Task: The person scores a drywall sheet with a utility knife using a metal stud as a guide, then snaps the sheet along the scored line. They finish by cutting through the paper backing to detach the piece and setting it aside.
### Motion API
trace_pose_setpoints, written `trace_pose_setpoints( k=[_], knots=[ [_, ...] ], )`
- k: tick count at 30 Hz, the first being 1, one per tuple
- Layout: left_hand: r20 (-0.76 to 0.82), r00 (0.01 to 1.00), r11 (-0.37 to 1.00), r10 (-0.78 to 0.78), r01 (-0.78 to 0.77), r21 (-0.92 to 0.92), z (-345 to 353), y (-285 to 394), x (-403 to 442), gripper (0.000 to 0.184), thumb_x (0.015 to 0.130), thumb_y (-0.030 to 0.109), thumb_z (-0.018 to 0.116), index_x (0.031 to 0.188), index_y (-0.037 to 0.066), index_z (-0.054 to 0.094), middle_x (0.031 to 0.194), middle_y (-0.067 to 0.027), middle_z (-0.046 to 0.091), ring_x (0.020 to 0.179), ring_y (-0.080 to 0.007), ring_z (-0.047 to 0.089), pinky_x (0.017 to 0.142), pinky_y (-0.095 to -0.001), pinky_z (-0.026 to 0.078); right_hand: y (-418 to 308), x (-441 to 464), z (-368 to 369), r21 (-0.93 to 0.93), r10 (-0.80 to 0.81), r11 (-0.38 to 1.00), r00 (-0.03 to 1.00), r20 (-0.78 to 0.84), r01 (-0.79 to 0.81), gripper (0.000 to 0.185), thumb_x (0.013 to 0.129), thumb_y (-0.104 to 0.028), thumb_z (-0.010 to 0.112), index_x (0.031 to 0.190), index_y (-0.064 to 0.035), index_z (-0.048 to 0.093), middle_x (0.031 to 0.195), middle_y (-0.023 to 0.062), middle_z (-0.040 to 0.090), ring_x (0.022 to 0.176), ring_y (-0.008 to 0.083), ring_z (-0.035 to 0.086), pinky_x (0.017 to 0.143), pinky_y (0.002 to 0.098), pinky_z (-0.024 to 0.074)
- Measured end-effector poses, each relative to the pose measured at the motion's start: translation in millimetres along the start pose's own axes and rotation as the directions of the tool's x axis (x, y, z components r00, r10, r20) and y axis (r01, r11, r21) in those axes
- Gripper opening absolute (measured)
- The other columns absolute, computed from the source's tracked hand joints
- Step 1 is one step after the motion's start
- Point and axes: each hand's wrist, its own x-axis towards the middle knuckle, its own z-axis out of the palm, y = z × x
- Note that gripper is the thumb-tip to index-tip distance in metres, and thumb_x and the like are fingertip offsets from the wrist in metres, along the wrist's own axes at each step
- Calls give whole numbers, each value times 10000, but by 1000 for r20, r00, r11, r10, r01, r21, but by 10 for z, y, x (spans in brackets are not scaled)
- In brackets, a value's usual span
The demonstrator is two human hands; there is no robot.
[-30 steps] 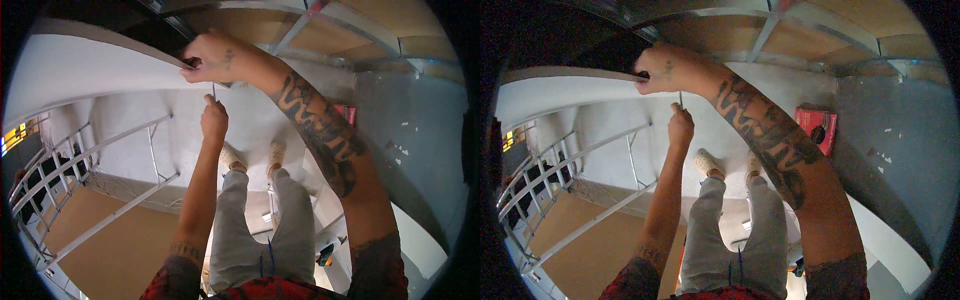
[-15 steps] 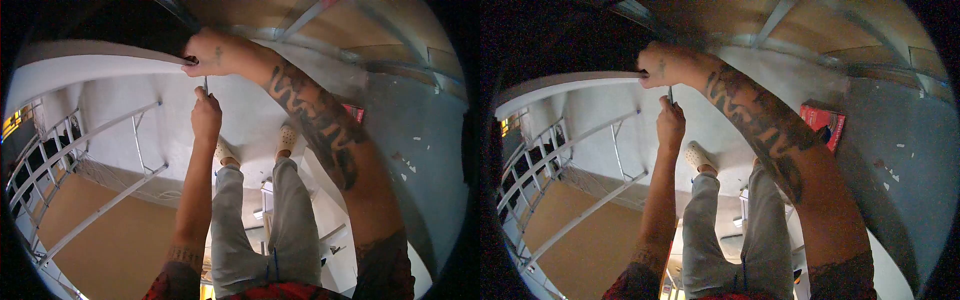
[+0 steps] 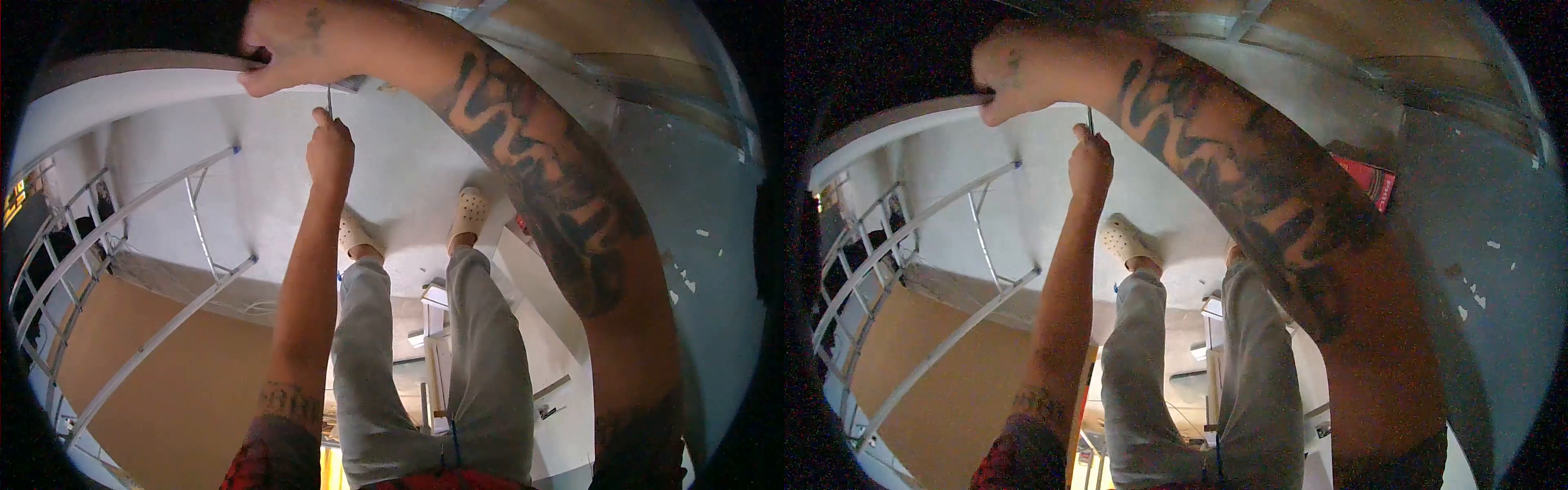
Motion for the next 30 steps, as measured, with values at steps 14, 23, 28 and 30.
trace_pose_setpoints(
  k=[14, 23, 28, 30],
  knots=[
    [90, 995, 999, -43, 42, 16, 440, -151, 128, 315, 996, 224, 416, 1179, -22, 342, 872, -304, 669, 798, -510, 644, 729, -573, 523, -118, -73, -85, -134, -82, 989, 986, -148, 62, 207, 723, -206, 721, 794, -12, 738, 737, 230, 675, 678, 341, 689, 671, 437, 554],
    [39, 995, 995, 96, -94, -43, 739, -375, 396, 295, 984, 210, 425, 1185, 5, 351, 880, -284, 680, 823, -476, 665, 731, -564, 527, -100, -43, -95, -139, -105, 987, 982, -155, 83, 208, 721, -211, 727, 795, -17, 741, 741, 231, 678, 685, 342, 692, 677, 441, 557],
    [71, 997, 1000, 20, -19, -18, 627, -209, 299, 297, 978, 196, 409, 1192, -3, 353, 908, -290, 681, 861, -481, 662, 771, -561, 520, -54, 36, -34, -135, -121, 986, 979, -162, 100, 208, 720, -213, 731, 796, -20, 742, 744, 232, 680, 689, 342, 694, 681, 442, 559],
    [113, 985, 991, -129, 132, -14, 603, -142, 276, 300, 977, 197, 408, 1191, -5, 352, 911, -292, 681, 862, -484, 661, 780, -563, 518, -18, 34, -5, -140, -130, 984, 977, -171, 106, 208, 719, -214, 732, 796, -21, 743, 745, 232, 681, 690, 342, 695, 682, 443, 559]
  ],
)
